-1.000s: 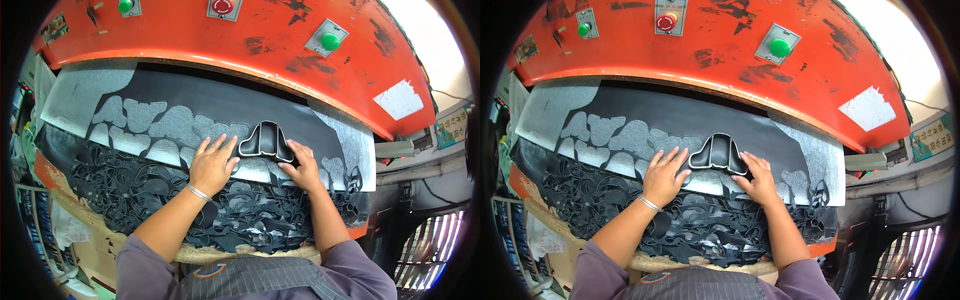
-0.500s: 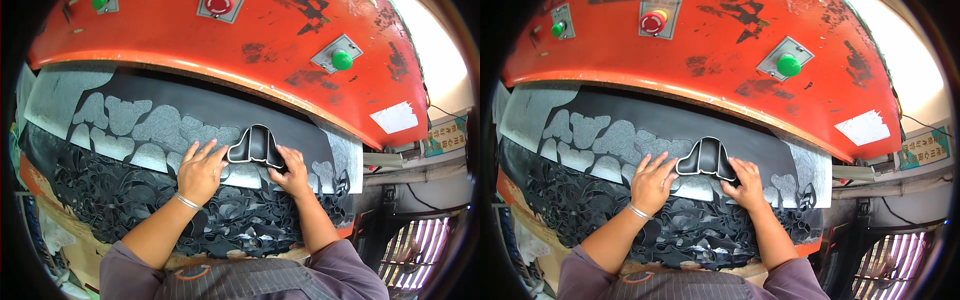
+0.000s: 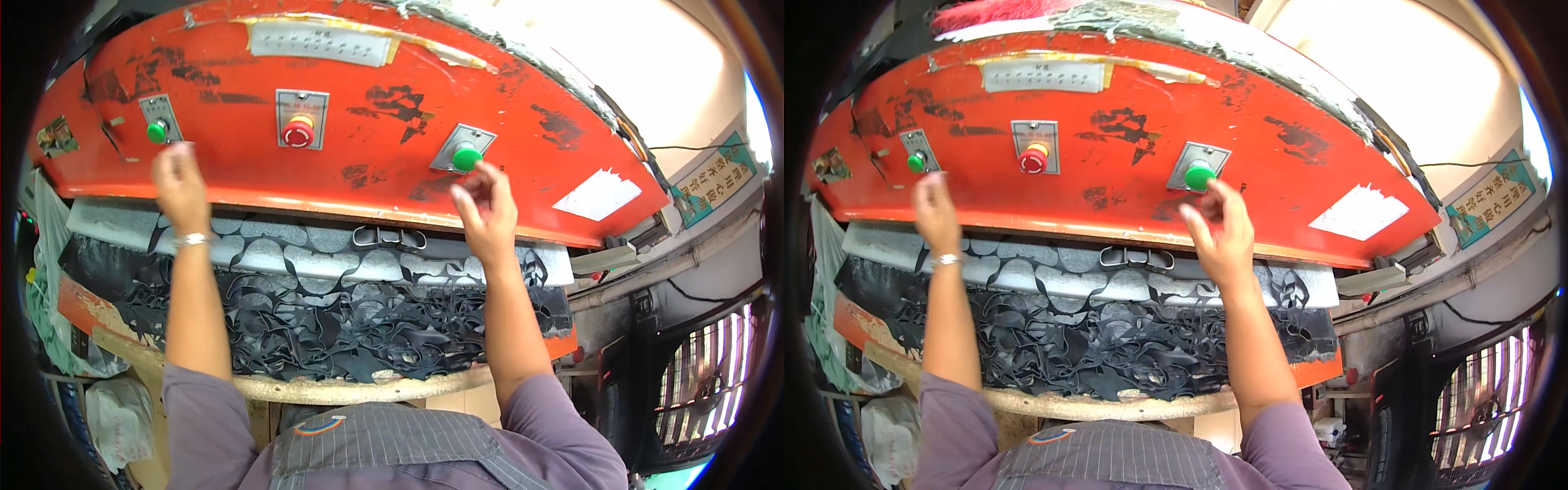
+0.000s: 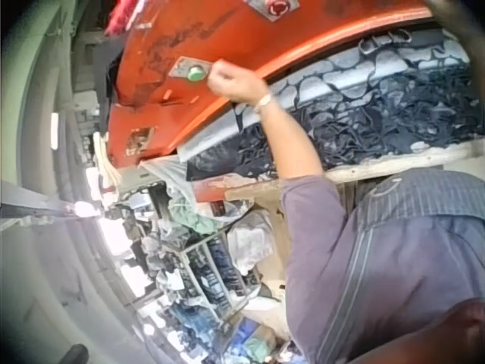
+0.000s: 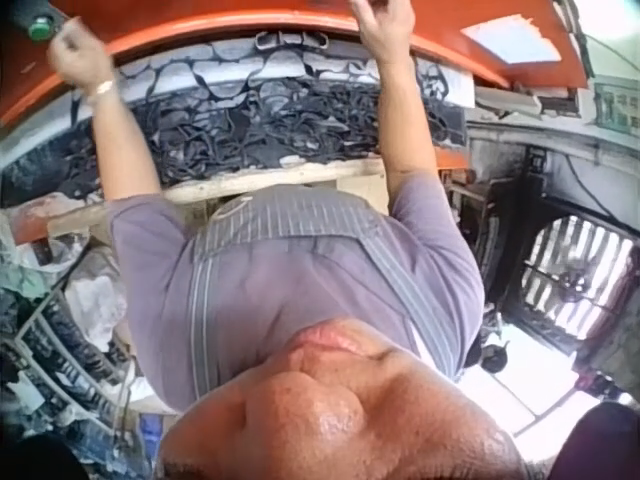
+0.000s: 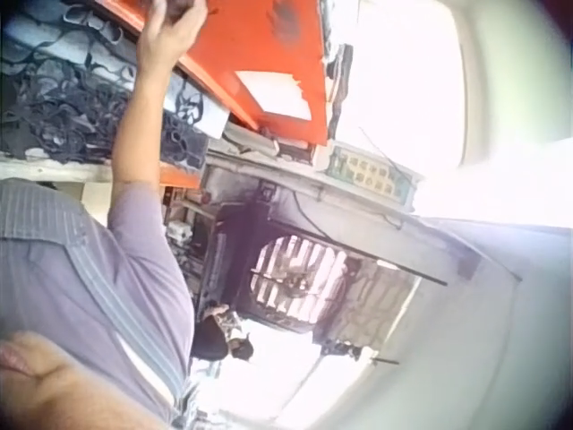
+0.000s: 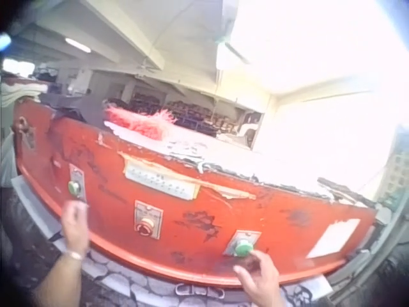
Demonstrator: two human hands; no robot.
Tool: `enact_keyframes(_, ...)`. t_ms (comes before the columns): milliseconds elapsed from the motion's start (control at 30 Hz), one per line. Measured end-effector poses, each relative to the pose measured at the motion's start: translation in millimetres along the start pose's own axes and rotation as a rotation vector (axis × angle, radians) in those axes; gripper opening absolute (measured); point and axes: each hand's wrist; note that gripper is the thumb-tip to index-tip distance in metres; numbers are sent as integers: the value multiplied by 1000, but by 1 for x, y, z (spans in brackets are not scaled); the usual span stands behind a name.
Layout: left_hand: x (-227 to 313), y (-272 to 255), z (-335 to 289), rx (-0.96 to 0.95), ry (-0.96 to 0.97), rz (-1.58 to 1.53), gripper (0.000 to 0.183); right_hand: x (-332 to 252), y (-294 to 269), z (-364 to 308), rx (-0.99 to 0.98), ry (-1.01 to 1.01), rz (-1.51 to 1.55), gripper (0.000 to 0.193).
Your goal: Cutting shoe component shapes from leather sheets using a metal die and a hydraulic press.
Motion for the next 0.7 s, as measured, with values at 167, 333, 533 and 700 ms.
enact_keyframes(167,-23,-64,60,-181,-32,123,34,-39,1,3,66,47,-52,23)
enact_keyframes(333,55,-100,-53,-557,-197,-138,35,-67,-16,-105,-446,156,-170,29)
enact_keyframes(533,158,-172,-200,-1440,276,-273,38,-109,-24,-224,-1041,-19,-245,40)
enact_keyframes(700,174,-173,-233,-1379,286,-20,43,-106,-15,-240,-937,7,-427,41)
Point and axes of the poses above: each hand's wrist, its own z-axis towards the middle knuckle, its own y-axis out of the palm, x = y × z, and after that the axes turned 1 degree about y, right-handed
